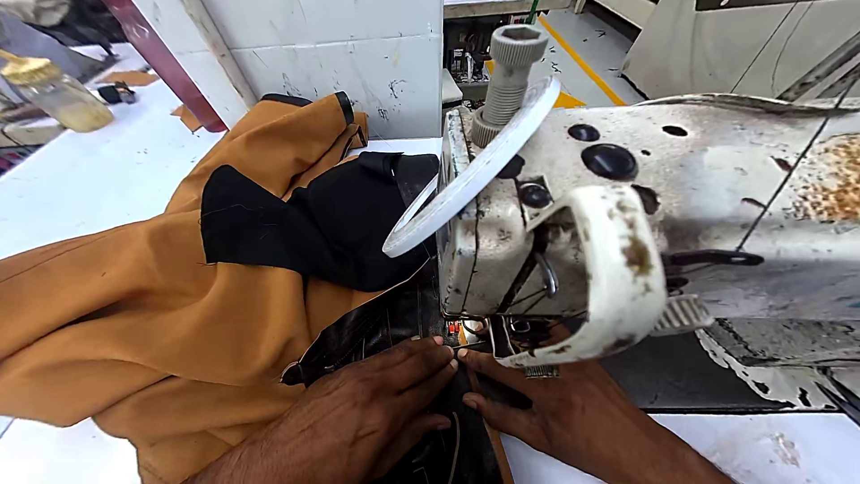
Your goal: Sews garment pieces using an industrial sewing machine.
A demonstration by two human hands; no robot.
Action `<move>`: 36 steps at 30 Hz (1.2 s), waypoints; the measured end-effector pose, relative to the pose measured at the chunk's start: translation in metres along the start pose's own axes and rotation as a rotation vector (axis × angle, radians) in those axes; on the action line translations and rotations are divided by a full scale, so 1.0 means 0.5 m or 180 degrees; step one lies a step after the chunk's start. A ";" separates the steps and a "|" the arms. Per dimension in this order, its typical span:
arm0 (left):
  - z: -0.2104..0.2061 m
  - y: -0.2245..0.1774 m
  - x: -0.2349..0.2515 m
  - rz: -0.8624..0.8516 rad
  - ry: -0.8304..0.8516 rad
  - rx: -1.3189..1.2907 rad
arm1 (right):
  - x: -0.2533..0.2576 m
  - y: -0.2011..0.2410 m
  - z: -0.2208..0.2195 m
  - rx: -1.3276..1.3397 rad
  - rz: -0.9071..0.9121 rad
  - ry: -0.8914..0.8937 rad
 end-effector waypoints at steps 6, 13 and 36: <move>0.000 0.011 0.004 -0.0103 0.0110 0.0003 | -0.007 -0.003 -0.003 -0.0027 -0.0169 -0.0016; 0.009 0.036 0.010 -0.0181 0.0214 -0.0025 | -0.010 -0.007 -0.005 -0.0125 -0.0345 0.0078; 0.027 0.109 0.046 -0.0541 0.0423 -0.0211 | -0.003 -0.008 -0.004 0.0010 -0.0878 0.0617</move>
Point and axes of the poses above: each hand's wrist, its own x-axis towards the middle knuckle, its own z-axis out of the back of the hand, y = z × x, the point moved 3 cm from there along x, towards the middle knuckle, and after that the axes turned 4 degrees about -y, right-handed, at the moved point
